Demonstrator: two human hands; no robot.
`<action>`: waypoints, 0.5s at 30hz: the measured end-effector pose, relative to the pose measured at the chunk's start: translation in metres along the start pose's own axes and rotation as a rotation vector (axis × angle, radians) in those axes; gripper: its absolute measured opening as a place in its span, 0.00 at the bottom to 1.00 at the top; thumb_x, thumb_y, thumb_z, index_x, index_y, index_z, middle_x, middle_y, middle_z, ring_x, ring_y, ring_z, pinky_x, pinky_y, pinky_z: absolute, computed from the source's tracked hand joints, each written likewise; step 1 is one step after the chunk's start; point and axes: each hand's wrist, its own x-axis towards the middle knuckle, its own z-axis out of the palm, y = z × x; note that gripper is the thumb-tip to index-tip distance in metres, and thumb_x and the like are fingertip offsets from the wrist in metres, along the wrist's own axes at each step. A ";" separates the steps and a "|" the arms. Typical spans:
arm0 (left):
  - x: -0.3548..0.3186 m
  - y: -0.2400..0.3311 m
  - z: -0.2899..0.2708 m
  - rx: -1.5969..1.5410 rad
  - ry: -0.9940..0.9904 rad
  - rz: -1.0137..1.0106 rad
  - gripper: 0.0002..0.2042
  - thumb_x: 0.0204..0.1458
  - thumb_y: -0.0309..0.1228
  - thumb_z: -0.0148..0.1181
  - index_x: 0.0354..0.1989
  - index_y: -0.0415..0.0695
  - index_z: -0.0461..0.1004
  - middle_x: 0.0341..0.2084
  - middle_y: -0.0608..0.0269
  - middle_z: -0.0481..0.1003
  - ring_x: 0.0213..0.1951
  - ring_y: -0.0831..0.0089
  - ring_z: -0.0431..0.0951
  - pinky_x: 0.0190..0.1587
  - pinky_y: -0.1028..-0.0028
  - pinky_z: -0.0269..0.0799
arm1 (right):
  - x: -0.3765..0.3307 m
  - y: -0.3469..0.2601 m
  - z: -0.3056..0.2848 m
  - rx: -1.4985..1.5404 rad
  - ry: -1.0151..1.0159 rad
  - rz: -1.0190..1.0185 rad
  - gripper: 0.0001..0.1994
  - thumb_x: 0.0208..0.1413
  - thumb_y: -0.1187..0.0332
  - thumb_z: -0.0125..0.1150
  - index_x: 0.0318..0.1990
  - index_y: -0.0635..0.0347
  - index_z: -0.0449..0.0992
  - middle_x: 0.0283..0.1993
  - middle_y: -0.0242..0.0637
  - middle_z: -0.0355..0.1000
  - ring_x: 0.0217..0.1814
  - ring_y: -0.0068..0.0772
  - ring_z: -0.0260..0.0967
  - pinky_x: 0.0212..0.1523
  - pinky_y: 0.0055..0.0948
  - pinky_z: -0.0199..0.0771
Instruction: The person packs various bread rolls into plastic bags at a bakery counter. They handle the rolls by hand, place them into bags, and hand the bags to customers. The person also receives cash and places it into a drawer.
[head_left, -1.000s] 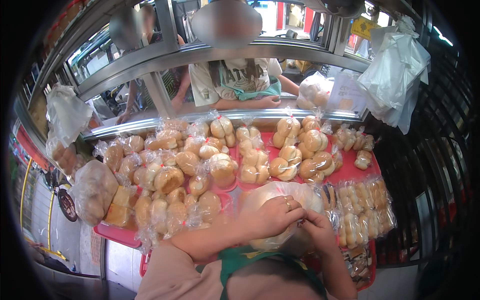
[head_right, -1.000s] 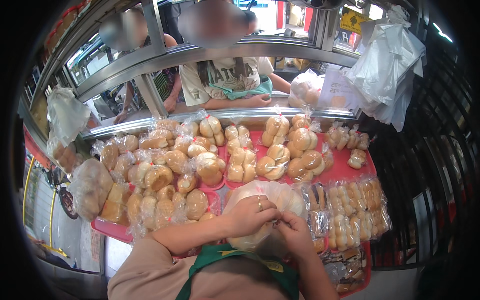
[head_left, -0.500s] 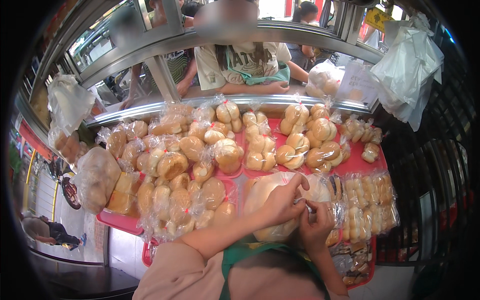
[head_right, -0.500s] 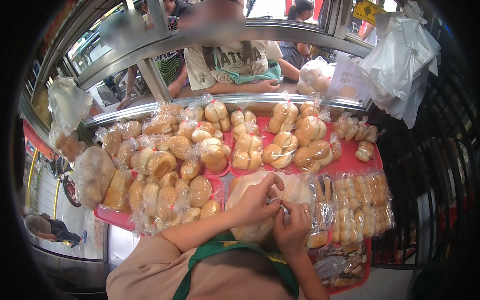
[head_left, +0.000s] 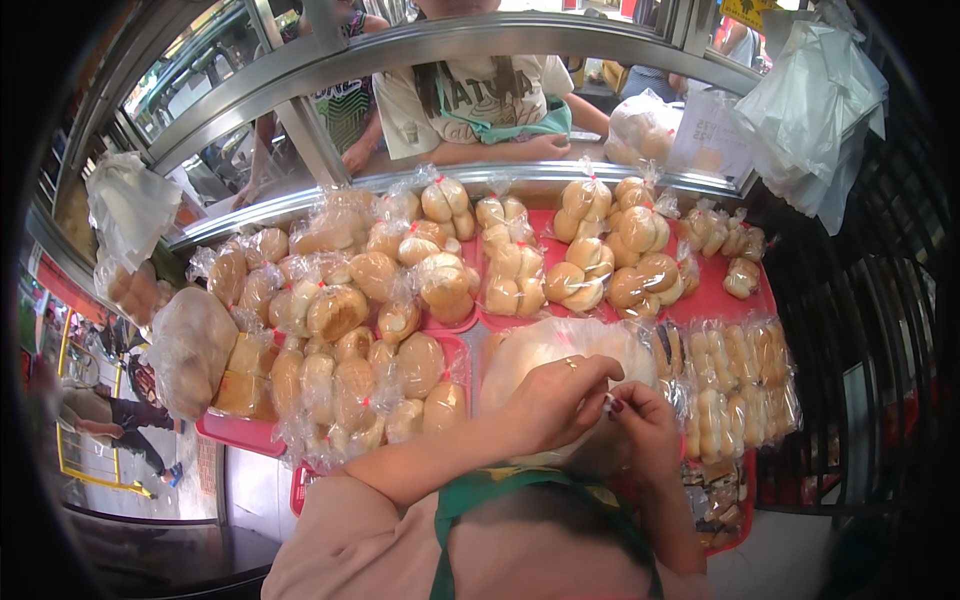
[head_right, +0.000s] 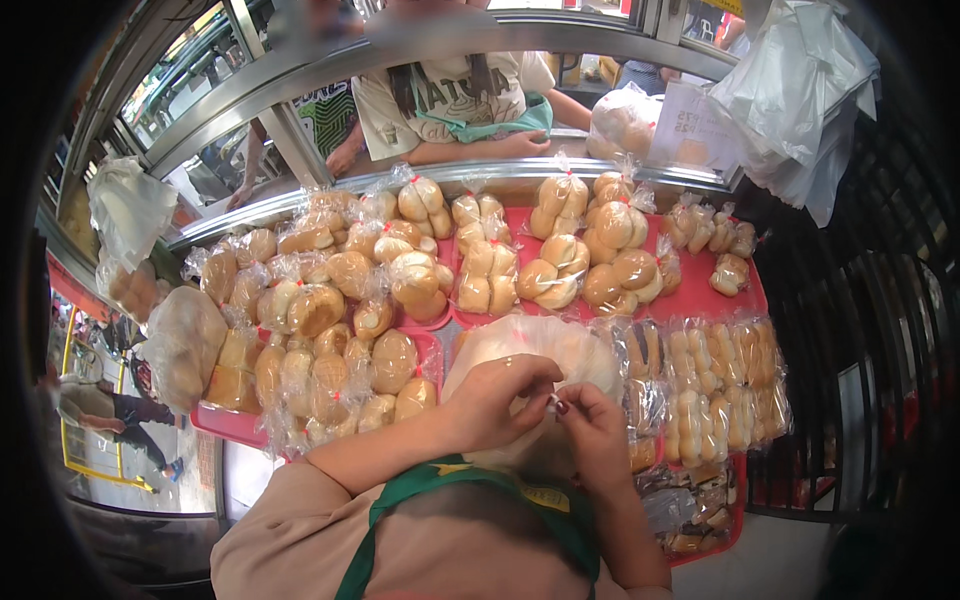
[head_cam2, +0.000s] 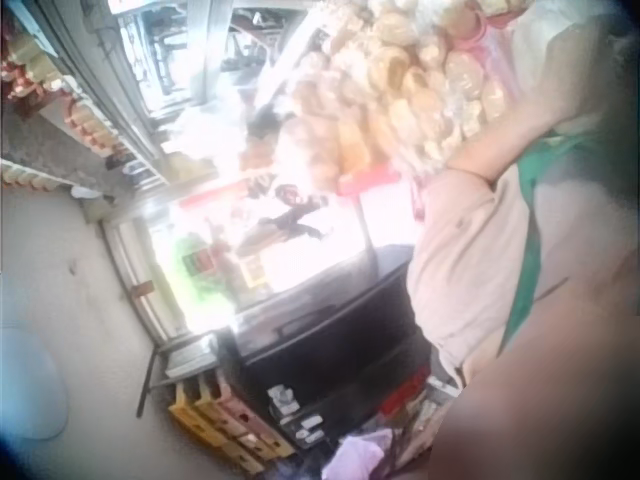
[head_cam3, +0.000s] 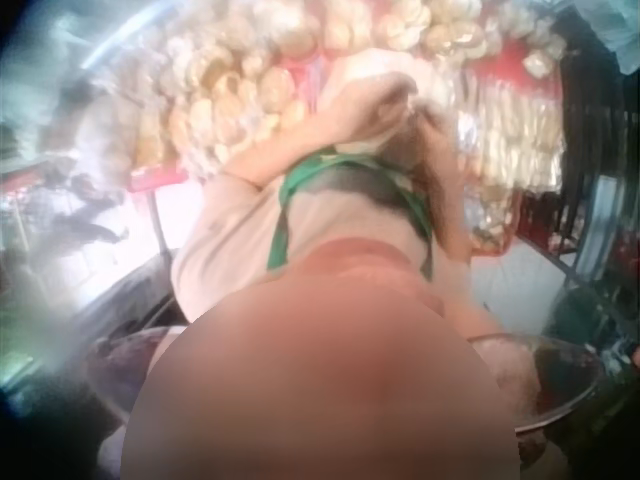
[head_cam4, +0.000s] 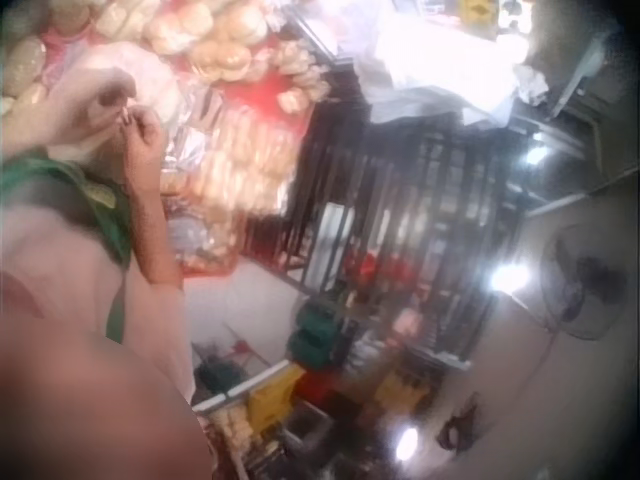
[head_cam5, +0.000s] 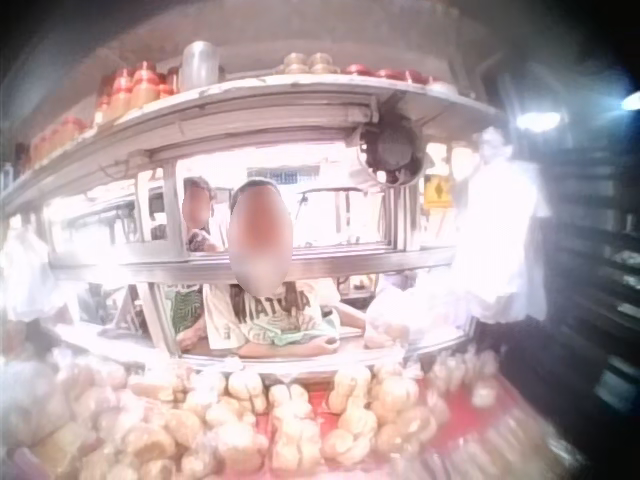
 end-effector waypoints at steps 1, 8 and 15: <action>-0.001 0.000 -0.001 0.063 0.004 0.048 0.14 0.46 0.21 0.63 0.42 0.42 0.73 0.27 0.60 0.76 0.29 0.68 0.78 0.35 0.70 0.75 | -0.001 -0.003 -0.005 0.436 -0.075 0.265 0.05 0.59 0.74 0.56 0.41 0.64 0.74 0.34 0.31 0.71 0.36 0.23 0.68 0.38 0.23 0.68; -0.005 -0.002 -0.003 0.441 0.010 0.322 0.15 0.41 0.22 0.65 0.41 0.37 0.75 0.32 0.58 0.77 0.32 0.63 0.78 0.35 0.68 0.75 | 0.006 0.004 -0.004 0.303 -0.055 0.147 0.03 0.59 0.77 0.57 0.38 0.66 0.76 0.35 0.29 0.74 0.37 0.16 0.68 0.40 0.17 0.68; 0.004 -0.002 -0.004 0.635 -0.050 0.432 0.17 0.39 0.26 0.66 0.40 0.37 0.75 0.31 0.60 0.76 0.32 0.66 0.76 0.35 0.68 0.73 | 0.009 0.014 0.003 0.067 0.041 0.008 0.02 0.57 0.78 0.59 0.36 0.68 0.76 0.33 0.33 0.74 0.35 0.18 0.69 0.38 0.20 0.68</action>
